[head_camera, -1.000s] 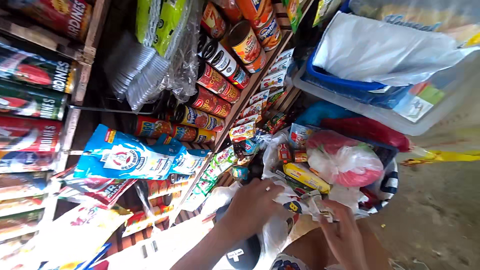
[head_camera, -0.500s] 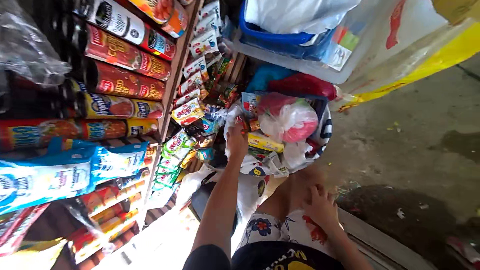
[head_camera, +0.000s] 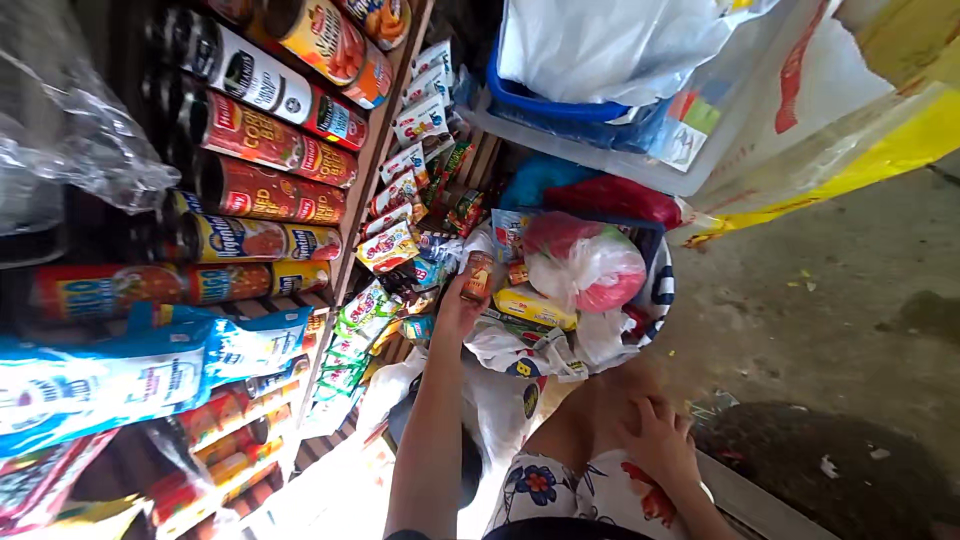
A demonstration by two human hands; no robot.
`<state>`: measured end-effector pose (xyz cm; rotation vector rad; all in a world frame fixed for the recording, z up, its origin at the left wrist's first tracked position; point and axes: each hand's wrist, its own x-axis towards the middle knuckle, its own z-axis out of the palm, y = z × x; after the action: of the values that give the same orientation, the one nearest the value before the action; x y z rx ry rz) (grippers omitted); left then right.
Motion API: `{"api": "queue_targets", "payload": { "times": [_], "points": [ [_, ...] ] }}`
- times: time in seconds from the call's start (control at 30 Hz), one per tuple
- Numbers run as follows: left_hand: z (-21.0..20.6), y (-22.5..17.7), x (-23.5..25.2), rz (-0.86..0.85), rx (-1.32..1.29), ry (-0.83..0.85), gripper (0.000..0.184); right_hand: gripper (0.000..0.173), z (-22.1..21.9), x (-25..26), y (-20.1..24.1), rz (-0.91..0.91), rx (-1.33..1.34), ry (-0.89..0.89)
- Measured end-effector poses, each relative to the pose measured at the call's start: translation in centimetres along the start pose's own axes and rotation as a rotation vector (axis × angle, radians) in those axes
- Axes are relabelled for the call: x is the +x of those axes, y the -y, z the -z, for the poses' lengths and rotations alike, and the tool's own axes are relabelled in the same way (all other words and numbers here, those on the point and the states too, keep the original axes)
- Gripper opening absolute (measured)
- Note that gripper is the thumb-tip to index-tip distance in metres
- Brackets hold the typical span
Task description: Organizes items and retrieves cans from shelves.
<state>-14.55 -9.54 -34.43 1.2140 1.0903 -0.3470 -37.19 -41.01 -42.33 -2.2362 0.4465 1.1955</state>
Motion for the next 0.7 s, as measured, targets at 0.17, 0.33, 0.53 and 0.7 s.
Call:
{"api": "queue_targets", "payload": {
  "times": [0.17,0.33,0.53,0.7],
  "points": [
    [-0.5,-4.3,-7.5,-0.082,0.042,0.233,0.042,0.076,0.3,1.9,1.8,-0.061,-0.095,0.051],
    [-2.9,-9.4,-12.5,-0.600,0.492,0.257,0.056,0.078,0.7,2.6,4.0,-0.053,-0.071,0.026],
    [-5.9,-17.0,-16.9,-1.171,0.905,-0.141,0.061,0.083,-0.9,5.0,1.6,-0.099,-0.107,-0.023],
    [-8.5,-23.4,-15.1,-1.325,0.855,-0.323,0.060,0.084,-1.3,5.9,0.9,-0.093,-0.154,-0.040]
  ]
}}
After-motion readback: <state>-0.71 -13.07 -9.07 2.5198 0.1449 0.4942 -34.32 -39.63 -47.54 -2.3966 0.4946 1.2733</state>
